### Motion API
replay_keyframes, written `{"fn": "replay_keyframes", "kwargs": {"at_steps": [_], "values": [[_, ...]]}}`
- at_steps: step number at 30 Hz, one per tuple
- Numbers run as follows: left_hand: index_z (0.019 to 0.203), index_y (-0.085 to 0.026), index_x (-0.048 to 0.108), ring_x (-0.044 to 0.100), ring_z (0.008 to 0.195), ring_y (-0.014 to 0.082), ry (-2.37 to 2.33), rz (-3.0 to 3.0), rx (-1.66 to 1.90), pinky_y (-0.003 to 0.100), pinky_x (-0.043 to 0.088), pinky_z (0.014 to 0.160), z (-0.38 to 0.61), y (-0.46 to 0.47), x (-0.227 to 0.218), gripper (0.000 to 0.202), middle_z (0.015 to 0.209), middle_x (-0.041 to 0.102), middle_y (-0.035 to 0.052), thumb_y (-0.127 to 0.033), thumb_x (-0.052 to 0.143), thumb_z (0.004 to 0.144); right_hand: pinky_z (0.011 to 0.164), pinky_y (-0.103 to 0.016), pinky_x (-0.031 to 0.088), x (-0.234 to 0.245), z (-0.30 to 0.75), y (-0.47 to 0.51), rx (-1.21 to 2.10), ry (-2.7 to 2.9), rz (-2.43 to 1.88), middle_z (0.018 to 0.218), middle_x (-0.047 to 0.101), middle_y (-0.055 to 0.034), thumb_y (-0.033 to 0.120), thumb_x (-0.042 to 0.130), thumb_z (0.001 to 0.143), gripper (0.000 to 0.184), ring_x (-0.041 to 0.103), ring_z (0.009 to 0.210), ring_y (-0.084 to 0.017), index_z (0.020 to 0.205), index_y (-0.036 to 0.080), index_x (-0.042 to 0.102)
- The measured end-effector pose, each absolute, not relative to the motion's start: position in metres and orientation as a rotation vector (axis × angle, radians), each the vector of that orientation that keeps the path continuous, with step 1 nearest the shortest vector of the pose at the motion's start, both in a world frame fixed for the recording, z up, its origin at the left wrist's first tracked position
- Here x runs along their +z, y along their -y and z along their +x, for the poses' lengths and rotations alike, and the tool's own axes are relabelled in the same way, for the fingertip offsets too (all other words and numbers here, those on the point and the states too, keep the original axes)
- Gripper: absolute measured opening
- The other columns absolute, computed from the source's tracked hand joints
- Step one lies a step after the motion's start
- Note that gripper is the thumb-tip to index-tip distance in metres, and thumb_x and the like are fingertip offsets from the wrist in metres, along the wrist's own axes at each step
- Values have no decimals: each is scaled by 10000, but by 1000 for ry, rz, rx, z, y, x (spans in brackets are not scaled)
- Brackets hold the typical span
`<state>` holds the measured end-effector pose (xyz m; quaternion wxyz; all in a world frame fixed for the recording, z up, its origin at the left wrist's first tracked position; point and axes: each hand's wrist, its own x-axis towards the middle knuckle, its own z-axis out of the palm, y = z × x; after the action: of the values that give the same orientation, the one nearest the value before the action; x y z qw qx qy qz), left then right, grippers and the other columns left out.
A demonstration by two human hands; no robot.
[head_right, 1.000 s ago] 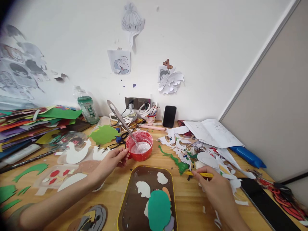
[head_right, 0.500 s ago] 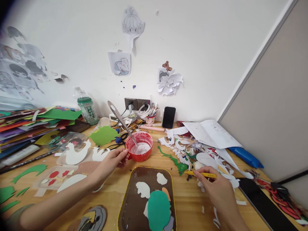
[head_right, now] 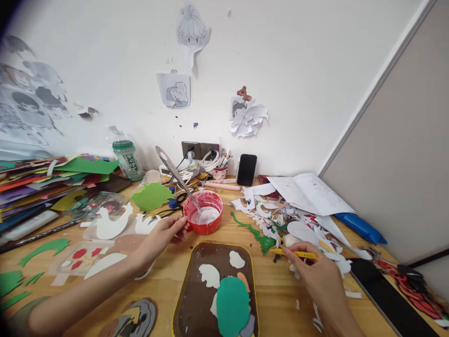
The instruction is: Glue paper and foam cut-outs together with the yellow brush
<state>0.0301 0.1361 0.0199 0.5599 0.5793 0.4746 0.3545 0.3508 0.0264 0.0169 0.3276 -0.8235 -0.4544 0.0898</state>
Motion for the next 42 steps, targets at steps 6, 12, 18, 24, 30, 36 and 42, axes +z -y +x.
{"fn": "replay_keyframes", "kwargs": {"at_steps": [6,12,18,24,30,36,42], "values": [[662,-164,446,480,552,113,-1123,1368,841,219,405,532,30,-137,19,431,610,492,-19,-589,490,720,475,-278,372,19,346,-22,247,1272,-2120,671,634,27,613,555,612,376,484,458,-142,704,253,612],[663,-160,459,483,545,110,-1125,1377,842,212,400,527,30,-136,21,428,602,495,-19,-583,484,728,497,-280,395,17,343,-21,213,1299,-2092,735,653,25,621,530,619,371,517,496,-152,686,267,621],[659,-161,462,477,541,114,-1119,1399,837,221,402,529,30,-137,19,430,594,497,-15,-586,482,726,474,-284,377,17,344,-20,191,1309,-2067,750,657,25,602,547,625,351,452,410,-119,688,266,626],[670,-161,456,478,562,116,-1143,1430,836,222,399,541,29,-136,21,419,617,496,-10,-570,459,757,504,-280,381,17,340,-21,210,1325,-2035,787,661,32,561,534,660,305,470,447,-116,701,275,633],[678,-163,452,467,563,114,-1135,1437,820,223,394,547,28,-135,21,413,626,492,-12,-568,451,764,452,-275,362,14,345,-26,222,1199,-2063,623,628,12,588,563,610,355,488,452,-147,683,247,627],[684,-158,476,462,556,112,-1156,1433,816,211,381,540,30,-133,26,414,613,491,-16,-565,465,755,424,-269,331,23,345,-30,279,1016,-2052,510,582,5,577,583,593,380,487,458,-163,686,210,603],[677,-154,499,476,553,116,-1166,1430,830,210,386,531,31,-132,29,418,613,505,-10,-567,477,744,454,-267,347,25,345,-31,370,912,-2019,498,574,0,503,625,584,328,509,496,-170,682,190,612]]}}
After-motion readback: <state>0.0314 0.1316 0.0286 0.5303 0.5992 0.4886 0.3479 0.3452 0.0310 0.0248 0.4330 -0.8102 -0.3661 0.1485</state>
